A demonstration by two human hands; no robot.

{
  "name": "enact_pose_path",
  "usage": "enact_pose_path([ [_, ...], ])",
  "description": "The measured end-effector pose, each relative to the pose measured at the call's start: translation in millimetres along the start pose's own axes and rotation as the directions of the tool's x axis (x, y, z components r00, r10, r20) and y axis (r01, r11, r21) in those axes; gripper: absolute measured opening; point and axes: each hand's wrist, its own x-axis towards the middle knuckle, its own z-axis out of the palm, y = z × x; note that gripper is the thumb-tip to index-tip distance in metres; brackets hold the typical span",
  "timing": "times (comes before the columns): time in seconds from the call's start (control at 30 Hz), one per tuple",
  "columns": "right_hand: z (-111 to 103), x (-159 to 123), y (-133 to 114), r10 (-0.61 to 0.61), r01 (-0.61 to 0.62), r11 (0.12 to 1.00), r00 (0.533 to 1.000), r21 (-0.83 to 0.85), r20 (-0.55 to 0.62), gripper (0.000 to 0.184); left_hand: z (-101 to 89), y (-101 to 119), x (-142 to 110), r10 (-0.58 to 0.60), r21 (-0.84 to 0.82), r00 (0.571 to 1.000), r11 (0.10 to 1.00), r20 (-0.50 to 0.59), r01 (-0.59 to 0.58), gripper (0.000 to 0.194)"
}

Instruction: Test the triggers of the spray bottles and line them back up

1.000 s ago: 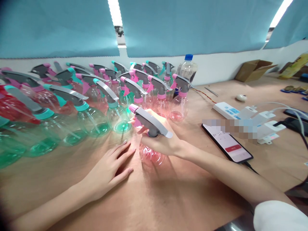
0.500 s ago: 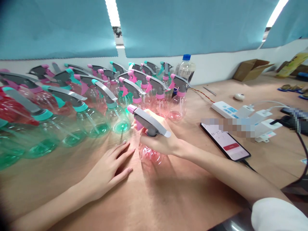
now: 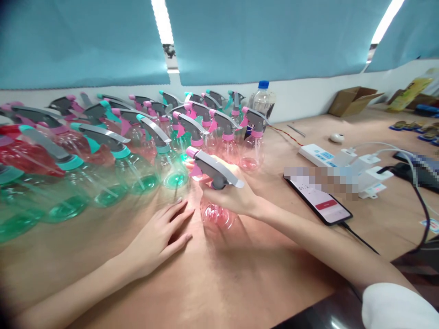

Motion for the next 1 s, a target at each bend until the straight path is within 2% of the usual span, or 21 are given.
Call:
enact_pose_path([
  [0.1, 1.7, -3.2, 2.0, 0.024, -0.026, 0.998, 0.999, -0.055, -0.037, 0.011, -1.2, 0.4, 1.4, -0.003, -0.01, 1.0, 1.0, 0.018, 0.004, 0.051],
  [0.17, 0.5, -6.4, 2.3, 0.058, -0.062, 0.992, 0.998, -0.11, -0.039, 0.012, -1.9, 0.9, 1.9, -0.006, -0.013, 1.0, 1.0, 0.02, 0.006, 0.05],
  [0.4, -20.7, -25.4, -6.0, 0.133, -0.071, 0.933, 0.979, -0.353, 0.155, 0.029, -3.8, 0.9, 2.3, 0.0, 0.012, 1.0, 1.0, 0.03, 0.0, 0.05],
  [0.5, -20.8, -41.9, -4.1, 0.16, -0.105, 0.902, 0.982, -0.418, 0.099, 0.059, -4.7, 2.4, 5.3, -0.001, 0.019, 1.0, 1.0, 0.026, 0.0, 0.05],
  [0.57, -15.9, -53.2, -1.1, 0.219, -0.186, 0.883, 0.975, -0.431, 0.027, 0.074, -4.3, 4.7, 8.5, 0.0, 0.025, 1.0, 1.0, 0.012, 0.0, 0.049],
  [0.63, -10.6, -61.3, 1.0, 0.237, -0.223, 0.879, 0.971, -0.421, -0.021, 0.077, -3.0, 7.7, 12.1, 0.006, 0.028, 1.0, 1.0, 0.001, -0.006, 0.048],
  [0.73, -10.6, -66.8, 1.3, 0.242, -0.24, 0.88, 0.969, -0.41, -0.048, 0.069, 0.1, 12.3, 17.6, 0.027, 0.031, 1.0, 0.999, -0.008, -0.026, 0.046],
  [0.8, -19.5, -69.2, 1.3, 0.215, -0.216, 0.892, 0.975, -0.396, -0.046, 0.066, 2.9, 15.4, 22.1, 0.033, 0.038, 0.999, 0.999, -0.014, -0.033, 0.046],
  [0.9, -46.4, -75.6, 4.5, 0.16, -0.172, 0.912, 0.985, -0.372, -0.062, 0.066, 7.9, 21.8, 32.3, 0.054, 0.034, 0.998, 0.998, -0.009, -0.054, 0.047],
  [0.97, -71.6, -79.9, 9.6, 0.204, -0.228, 0.907, 0.973, -0.353, -0.103, 0.059, 12.0, 27.9, 42.5, 0.081, 0.023, 0.997, 0.996, -0.004, -0.081, 0.047],
  [1.0, -85.6, -80.9, 13.1, 0.214, -0.258, 0.905, 0.963, -0.338, -0.164, 0.059, 14.4, 31.6, 48.8, 0.094, 0.017, 0.996, 0.995, -0.001, -0.094, 0.047],
])
